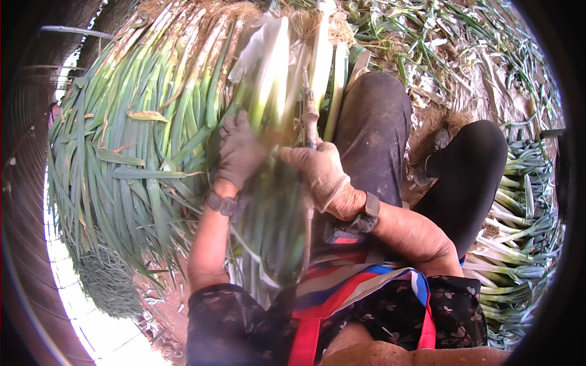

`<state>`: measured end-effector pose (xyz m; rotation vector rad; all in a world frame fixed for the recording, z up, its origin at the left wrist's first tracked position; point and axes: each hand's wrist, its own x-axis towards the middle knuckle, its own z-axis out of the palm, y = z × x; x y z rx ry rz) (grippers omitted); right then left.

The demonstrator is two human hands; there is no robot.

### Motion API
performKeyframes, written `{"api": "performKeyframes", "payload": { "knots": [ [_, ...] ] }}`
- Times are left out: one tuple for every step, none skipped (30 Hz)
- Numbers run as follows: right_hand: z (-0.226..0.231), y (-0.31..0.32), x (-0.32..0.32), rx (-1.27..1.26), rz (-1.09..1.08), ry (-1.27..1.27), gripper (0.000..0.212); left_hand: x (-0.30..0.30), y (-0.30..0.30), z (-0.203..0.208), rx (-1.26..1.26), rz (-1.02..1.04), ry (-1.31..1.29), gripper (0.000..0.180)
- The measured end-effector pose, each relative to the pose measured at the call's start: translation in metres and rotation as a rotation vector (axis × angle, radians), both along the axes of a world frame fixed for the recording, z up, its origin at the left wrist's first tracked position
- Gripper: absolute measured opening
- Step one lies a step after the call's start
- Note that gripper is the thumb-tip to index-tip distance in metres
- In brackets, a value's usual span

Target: The person cleans leeks by using a handheld air nozzle to peel away outer layers, occasionally trimming the roots and tops by hand. They process the leeks one at a time before gathering the cleaned vegetables into a separate stack.

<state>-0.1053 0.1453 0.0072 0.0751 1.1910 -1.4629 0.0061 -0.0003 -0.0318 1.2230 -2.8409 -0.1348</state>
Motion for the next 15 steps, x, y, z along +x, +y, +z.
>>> {"api": "performKeyframes", "payload": {
  "knots": [
    [0.005, 0.003, 0.000, 0.001, 0.014, -0.033, 0.011, -0.006, 0.000, 0.000, 0.017, 0.048, -0.057, 0.085],
    [0.002, 0.006, -0.001, 0.006, 0.015, -0.024, 0.011, -0.012, -0.002, -0.001, 0.036, 0.094, -0.115, 0.093],
    [0.000, 0.008, 0.006, -0.018, 0.122, -0.017, 0.011, -0.008, -0.028, -0.018, 0.411, 0.214, -0.277, 0.103],
    [-0.009, 0.010, 0.004, -0.028, 0.204, -0.005, 0.011, -0.017, -0.035, -0.022, 0.417, 0.210, -0.265, 0.103],
    [-0.018, 0.009, -0.001, -0.043, 0.209, -0.020, 0.010, -0.026, -0.037, -0.022, 0.426, 0.199, -0.246, 0.100],
    [-0.017, 0.007, -0.005, -0.042, 0.221, -0.013, 0.010, -0.025, -0.042, -0.024, 0.436, 0.204, -0.229, 0.098],
    [-0.006, 0.003, 0.000, -0.057, 0.190, -0.010, 0.014, 0.013, -0.064, -0.054, 0.332, 0.057, 0.000, 0.076],
    [-0.003, 0.006, -0.007, -0.053, 0.114, 0.009, 0.017, 0.001, -0.056, -0.047, 0.332, 0.050, 0.020, 0.076],
    [0.002, 0.008, -0.012, -0.078, 0.112, 0.007, 0.017, -0.010, -0.043, -0.032, 0.331, -0.071, -0.025, 0.065],
    [0.005, 0.011, -0.015, -0.075, 0.114, 0.021, 0.017, -0.017, -0.032, -0.024, 0.325, -0.189, -0.069, 0.055],
    [0.007, 0.014, -0.016, -0.042, 0.118, 0.048, 0.018, -0.013, -0.030, -0.048, 0.284, 0.105, 0.078, 0.038],
    [0.009, 0.017, -0.018, -0.011, 0.116, 0.073, 0.019, -0.014, -0.020, -0.037, 0.285, 0.103, 0.088, 0.038],
    [0.007, 0.019, -0.020, -0.030, 0.117, 0.055, 0.018, -0.013, -0.008, -0.015, 0.318, 0.070, 0.072, 0.037],
    [0.007, 0.017, -0.023, -0.032, 0.122, 0.064, 0.018, -0.014, -0.001, -0.002, 0.353, 0.036, 0.058, 0.036],
    [0.007, 0.011, -0.021, -0.008, 0.163, 0.079, 0.018, -0.005, 0.000, -0.004, 0.412, -0.032, 0.153, 0.039]
  ]
}}
